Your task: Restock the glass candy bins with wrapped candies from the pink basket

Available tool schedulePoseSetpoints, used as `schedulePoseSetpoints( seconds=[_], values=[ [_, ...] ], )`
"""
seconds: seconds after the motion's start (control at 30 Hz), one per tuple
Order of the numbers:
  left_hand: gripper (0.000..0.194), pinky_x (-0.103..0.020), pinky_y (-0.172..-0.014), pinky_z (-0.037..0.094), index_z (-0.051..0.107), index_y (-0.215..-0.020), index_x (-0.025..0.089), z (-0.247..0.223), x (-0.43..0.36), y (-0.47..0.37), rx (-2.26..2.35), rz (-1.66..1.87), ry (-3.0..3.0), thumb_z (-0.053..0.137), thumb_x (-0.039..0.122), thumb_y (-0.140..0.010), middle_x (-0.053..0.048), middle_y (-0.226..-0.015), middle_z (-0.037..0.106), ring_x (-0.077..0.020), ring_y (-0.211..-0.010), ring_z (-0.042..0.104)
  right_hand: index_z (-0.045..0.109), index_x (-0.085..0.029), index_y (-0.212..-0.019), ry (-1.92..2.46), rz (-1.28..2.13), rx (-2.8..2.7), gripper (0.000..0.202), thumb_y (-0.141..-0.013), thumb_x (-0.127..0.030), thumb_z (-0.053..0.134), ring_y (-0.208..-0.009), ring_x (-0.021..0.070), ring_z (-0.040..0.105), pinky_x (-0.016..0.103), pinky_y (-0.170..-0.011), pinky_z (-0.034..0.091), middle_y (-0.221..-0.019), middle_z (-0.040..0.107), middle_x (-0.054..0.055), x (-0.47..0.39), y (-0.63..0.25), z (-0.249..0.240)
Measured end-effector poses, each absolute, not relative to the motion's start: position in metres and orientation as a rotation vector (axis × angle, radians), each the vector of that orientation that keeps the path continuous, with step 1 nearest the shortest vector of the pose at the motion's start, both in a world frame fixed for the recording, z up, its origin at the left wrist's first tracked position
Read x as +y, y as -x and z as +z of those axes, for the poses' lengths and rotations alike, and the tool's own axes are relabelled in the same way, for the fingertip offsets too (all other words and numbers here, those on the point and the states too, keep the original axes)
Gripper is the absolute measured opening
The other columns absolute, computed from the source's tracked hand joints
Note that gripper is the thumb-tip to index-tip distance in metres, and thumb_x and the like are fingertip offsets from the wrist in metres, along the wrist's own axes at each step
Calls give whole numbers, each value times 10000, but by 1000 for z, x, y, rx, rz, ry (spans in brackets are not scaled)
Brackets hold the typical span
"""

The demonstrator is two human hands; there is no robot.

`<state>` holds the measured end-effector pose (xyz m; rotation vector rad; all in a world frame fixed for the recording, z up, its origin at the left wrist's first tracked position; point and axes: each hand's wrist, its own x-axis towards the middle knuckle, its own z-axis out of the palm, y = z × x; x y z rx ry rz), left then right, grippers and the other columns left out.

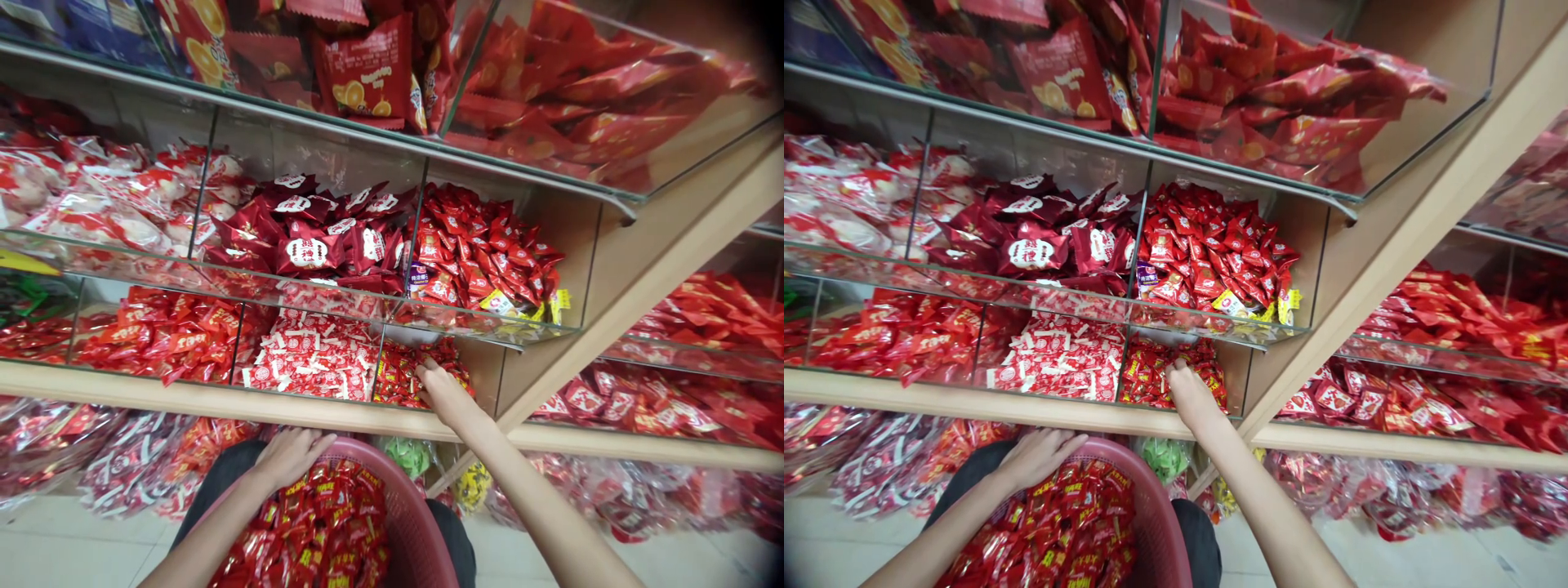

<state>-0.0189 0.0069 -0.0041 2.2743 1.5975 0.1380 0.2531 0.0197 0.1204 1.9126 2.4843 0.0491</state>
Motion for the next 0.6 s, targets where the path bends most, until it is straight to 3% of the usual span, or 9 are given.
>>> schedulePoseSetpoints(
  seconds=[0.23, 0.4, 0.6],
  values=[
    [626, -325, -764, 428, 614, -781, 230, -5, 7, 20, 1595, 140, -2261, 138, 633, -831, -70, -899, 686, -254, -894, 620, 580, -119, -945, -1814, 70, 2449, 276, -765, 11, 416, -960, 230, 545, 286, -784, 392, -1026, 553, 166, 21, -248, 122],
    [606, -323, -766, 428, 615, -809, 231, -5, 6, 20, 1590, 146, -2271, 148, 615, -841, -70, -931, 684, -252, -911, 618, 540, -130, -995, -1803, 31, 2529, 262, -742, -69, 516, -929, 205, 532, 262, -743, 376, -1032, 555, 135, 26, -257, 119],
    [578, -314, -830, 408, 633, -854, 231, -5, 6, 20, 1593, 173, -2215, 200, 614, -836, -64, -999, 671, -240, -970, 596, 545, -134, -898, -2005, -122, 2635, 165, -739, -178, 541, -758, 162, 524, 236, -634, 324, -844, 596, 77, 41, -269, 124]
  ],
)
